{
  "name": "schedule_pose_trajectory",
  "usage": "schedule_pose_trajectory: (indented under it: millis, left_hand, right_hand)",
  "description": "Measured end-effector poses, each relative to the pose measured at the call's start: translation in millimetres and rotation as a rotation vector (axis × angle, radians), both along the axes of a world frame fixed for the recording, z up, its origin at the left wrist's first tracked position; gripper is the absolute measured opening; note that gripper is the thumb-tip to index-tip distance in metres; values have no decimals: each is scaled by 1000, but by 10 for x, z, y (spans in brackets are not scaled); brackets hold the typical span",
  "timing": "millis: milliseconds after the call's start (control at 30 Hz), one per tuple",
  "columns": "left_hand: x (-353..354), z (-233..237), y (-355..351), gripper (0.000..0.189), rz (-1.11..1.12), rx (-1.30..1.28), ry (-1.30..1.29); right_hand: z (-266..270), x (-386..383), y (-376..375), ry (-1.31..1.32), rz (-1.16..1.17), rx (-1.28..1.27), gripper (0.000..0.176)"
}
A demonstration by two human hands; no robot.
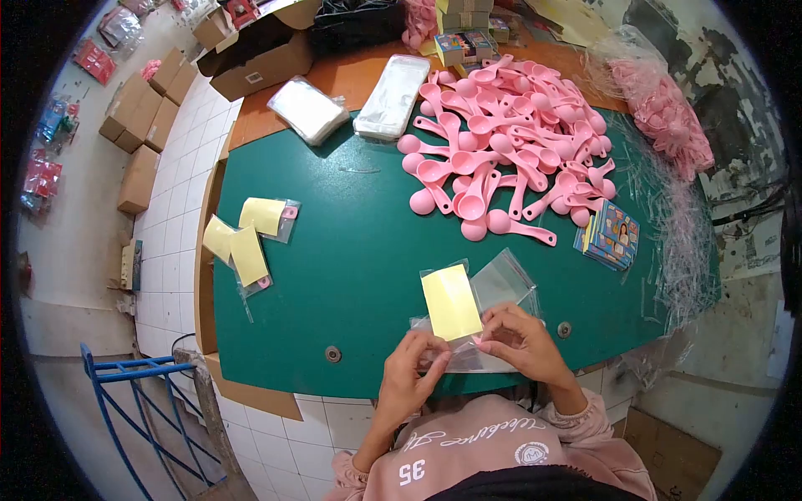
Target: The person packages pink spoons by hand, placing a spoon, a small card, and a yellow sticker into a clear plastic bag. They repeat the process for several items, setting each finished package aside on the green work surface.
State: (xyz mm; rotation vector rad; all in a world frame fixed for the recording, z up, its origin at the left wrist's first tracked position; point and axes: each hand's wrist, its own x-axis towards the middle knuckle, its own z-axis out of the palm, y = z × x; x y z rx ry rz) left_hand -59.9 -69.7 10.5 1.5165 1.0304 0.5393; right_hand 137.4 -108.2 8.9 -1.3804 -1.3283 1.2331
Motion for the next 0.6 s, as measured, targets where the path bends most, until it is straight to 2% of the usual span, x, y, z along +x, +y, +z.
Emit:
schedule_pose_trajectory:
  millis: [67, 167, 267, 333, 467, 533, 600]
  left_hand:
    - [18, -9, -7, 11, 65, 28, 24]
    - [7, -74, -32, 7, 135, -21, -14]
    - [39, -136, -56, 13, 186, -10, -19]
    - [108, -79, -60, 14, 387, -241, -227]
    - [49, -132, -73, 14, 361, -190, -184]
    - [-17, -220, -85, 17, 217, -219, -158]
    - [11, -166, -71, 23, 206, -200, -117]
  right_hand:
    - [-89, -26, -18, 307, -63, -146, 9]
    - [6, -112, 12, 272, -152, -217, 10]
    - [-2, -177, 39, 217, -248, -217, 9]
    - [17, -197, 50, 218, -280, -218, 10]
    - [-20, -214, 39, 219, -302, -222, 10]
    - [-13, -227, 42, 205, -294, -214, 11]
    - [35, -233, 47, 189, -286, -205, 14]
